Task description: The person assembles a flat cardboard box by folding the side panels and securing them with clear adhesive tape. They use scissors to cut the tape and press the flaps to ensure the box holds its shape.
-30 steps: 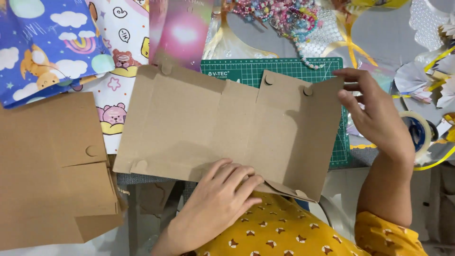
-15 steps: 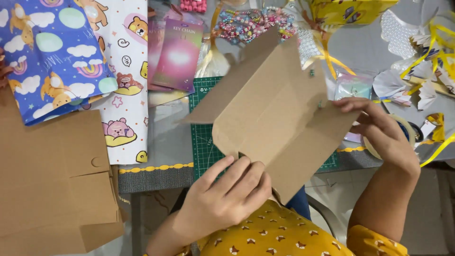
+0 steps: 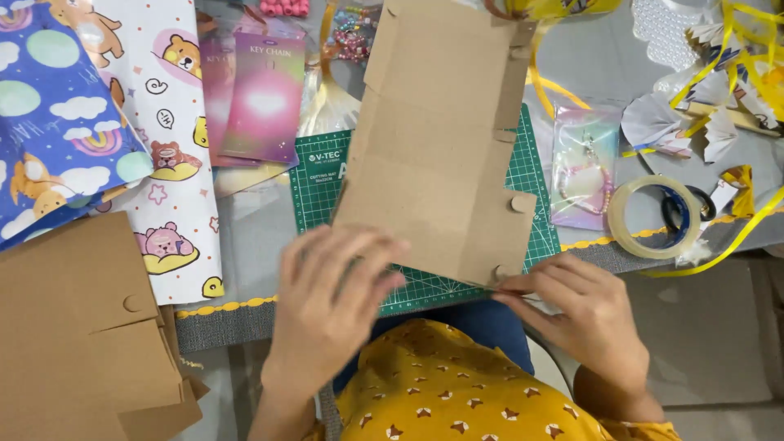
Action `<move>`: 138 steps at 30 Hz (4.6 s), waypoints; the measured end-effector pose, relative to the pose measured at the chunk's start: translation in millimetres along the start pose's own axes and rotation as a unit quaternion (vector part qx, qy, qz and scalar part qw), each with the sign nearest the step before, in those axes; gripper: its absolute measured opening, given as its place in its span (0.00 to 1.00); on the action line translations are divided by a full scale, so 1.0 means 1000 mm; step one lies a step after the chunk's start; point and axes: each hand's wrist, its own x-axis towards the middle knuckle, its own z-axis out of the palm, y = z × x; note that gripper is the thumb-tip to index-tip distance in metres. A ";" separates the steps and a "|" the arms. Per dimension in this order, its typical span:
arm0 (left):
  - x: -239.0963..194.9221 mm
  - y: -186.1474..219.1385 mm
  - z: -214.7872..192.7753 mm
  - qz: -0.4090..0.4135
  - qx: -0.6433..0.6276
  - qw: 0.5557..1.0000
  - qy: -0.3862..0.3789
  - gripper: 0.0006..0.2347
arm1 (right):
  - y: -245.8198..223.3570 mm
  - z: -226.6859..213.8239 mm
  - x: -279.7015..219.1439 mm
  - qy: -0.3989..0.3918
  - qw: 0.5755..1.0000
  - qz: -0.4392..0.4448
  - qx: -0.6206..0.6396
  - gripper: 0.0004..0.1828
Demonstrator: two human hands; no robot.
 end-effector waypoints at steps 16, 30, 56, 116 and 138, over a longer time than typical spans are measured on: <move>-0.033 -0.001 -0.012 0.059 -0.041 0.990 -0.123 0.06 | -0.011 0.020 0.020 -0.155 0.976 -0.135 0.065 0.32; -0.054 -0.013 -0.037 -0.060 -0.122 0.987 -0.088 0.07 | -0.014 0.036 0.060 -0.096 0.986 -0.125 0.059 0.07; -0.075 -0.007 -0.011 -0.267 -0.148 0.943 0.135 0.03 | -0.021 0.045 0.051 0.003 0.979 -0.197 0.048 0.04; -0.035 0.006 -0.019 -0.139 -0.026 0.986 -0.089 0.04 | -0.042 0.093 0.058 0.197 0.935 -0.296 0.003 0.04; -0.037 0.014 -0.021 -0.125 0.014 0.989 -0.074 0.04 | -0.036 0.094 0.044 0.177 0.944 -0.279 -0.013 0.02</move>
